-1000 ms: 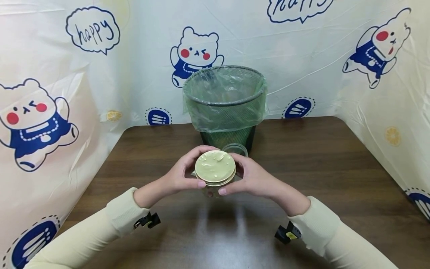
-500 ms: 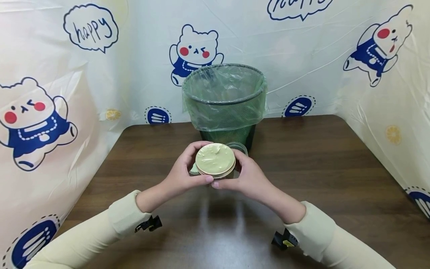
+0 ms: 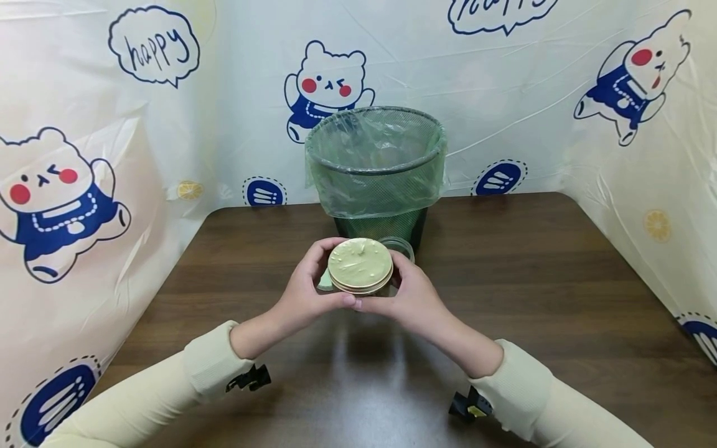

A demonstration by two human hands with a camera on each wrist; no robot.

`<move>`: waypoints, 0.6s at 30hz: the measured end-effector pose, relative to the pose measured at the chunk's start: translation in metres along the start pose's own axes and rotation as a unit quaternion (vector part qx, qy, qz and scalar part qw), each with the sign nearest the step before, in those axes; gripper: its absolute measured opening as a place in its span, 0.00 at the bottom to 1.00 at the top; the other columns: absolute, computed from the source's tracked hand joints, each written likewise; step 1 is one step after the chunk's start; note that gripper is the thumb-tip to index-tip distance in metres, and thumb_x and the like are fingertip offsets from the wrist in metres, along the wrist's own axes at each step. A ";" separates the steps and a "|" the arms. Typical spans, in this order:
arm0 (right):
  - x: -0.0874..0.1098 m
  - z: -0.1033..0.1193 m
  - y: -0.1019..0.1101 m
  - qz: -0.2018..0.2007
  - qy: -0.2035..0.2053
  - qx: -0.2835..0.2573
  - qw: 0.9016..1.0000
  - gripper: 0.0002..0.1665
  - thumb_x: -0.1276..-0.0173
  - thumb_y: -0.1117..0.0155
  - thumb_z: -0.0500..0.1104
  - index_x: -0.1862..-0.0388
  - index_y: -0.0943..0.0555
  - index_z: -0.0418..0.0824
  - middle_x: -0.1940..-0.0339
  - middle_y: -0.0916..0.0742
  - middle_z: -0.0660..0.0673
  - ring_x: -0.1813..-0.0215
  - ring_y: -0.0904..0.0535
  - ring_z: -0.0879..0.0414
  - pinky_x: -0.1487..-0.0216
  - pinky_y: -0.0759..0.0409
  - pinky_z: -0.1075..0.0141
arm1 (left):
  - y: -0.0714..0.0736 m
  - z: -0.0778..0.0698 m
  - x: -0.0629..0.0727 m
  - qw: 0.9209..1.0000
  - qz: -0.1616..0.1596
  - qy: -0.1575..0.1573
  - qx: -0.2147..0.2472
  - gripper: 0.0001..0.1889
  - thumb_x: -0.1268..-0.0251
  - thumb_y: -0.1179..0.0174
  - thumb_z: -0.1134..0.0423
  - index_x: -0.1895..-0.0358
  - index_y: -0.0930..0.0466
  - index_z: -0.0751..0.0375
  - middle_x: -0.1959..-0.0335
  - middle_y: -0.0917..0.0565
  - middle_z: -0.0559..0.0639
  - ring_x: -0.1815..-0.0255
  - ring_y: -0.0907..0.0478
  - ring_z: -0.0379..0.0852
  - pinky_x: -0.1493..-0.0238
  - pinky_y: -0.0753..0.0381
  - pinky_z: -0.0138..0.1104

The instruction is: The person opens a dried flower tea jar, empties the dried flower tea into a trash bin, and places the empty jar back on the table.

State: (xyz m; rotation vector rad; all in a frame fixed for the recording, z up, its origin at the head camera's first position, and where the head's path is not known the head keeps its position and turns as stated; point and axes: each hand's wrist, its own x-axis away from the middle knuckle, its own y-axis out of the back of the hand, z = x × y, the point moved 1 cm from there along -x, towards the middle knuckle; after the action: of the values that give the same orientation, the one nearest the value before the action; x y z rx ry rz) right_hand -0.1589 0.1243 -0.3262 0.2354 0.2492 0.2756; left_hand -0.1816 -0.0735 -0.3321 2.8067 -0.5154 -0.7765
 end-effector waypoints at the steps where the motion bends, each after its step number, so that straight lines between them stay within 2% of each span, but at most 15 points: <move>1: 0.000 0.000 0.000 0.005 0.001 -0.005 1.000 0.41 0.50 0.21 0.38 0.36 0.29 0.35 0.46 0.19 0.43 0.45 0.25 0.51 0.44 0.27 0.64 | 0.001 0.000 0.000 1.000 0.005 -0.008 0.006 0.47 0.57 0.25 0.39 0.36 0.34 0.62 0.43 0.24 0.49 0.42 0.29 0.45 0.38 0.35 0.40; 3: 0.000 0.001 0.001 0.024 0.004 -0.020 1.000 0.42 0.51 0.21 0.37 0.36 0.29 0.35 0.45 0.20 0.43 0.43 0.25 0.50 0.42 0.28 0.63 | 0.004 0.001 -0.002 0.999 0.022 -0.023 0.022 0.49 0.55 0.29 0.34 0.36 0.34 0.64 0.43 0.24 0.52 0.43 0.29 0.47 0.39 0.33 0.40; 6: -0.001 0.001 0.004 0.065 0.011 -0.041 0.997 0.43 0.51 0.22 0.36 0.35 0.30 0.34 0.44 0.20 0.42 0.43 0.25 0.49 0.42 0.27 0.63 | 0.009 0.001 -0.004 0.996 0.063 -0.045 0.052 0.49 0.52 0.30 0.36 0.35 0.36 0.68 0.42 0.25 0.56 0.43 0.28 0.51 0.40 0.32 0.40; 13: -0.003 0.001 0.014 0.178 0.021 -0.088 0.980 0.42 0.49 0.23 0.35 0.36 0.32 0.30 0.47 0.20 0.38 0.47 0.23 0.48 0.47 0.23 0.64 | 0.017 0.003 -0.013 0.974 0.178 -0.076 0.115 0.49 0.48 0.32 0.38 0.34 0.39 0.74 0.40 0.28 0.64 0.40 0.30 0.55 0.37 0.34 0.44; 16: -0.005 0.001 0.017 0.210 0.028 -0.101 0.972 0.43 0.48 0.23 0.35 0.35 0.33 0.29 0.46 0.20 0.37 0.46 0.23 0.48 0.47 0.23 0.63 | 0.018 0.003 -0.014 0.967 0.208 -0.083 0.119 0.48 0.47 0.33 0.39 0.35 0.39 0.75 0.40 0.29 0.66 0.40 0.30 0.53 0.38 0.33 0.44; 18: -0.006 0.000 0.018 0.220 0.031 -0.106 0.969 0.44 0.48 0.23 0.35 0.35 0.34 0.28 0.45 0.21 0.37 0.46 0.23 0.47 0.47 0.23 0.62 | 0.019 0.003 -0.015 0.965 0.215 -0.085 0.119 0.46 0.46 0.34 0.41 0.35 0.38 0.75 0.40 0.29 0.66 0.41 0.30 0.53 0.38 0.33 0.44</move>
State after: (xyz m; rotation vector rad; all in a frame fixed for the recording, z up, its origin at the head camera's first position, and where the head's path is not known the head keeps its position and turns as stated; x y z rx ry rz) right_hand -0.1691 0.1392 -0.3203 0.0671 0.2257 0.7469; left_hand -0.2003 -0.0852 -0.3223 2.6835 -1.2745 -0.9082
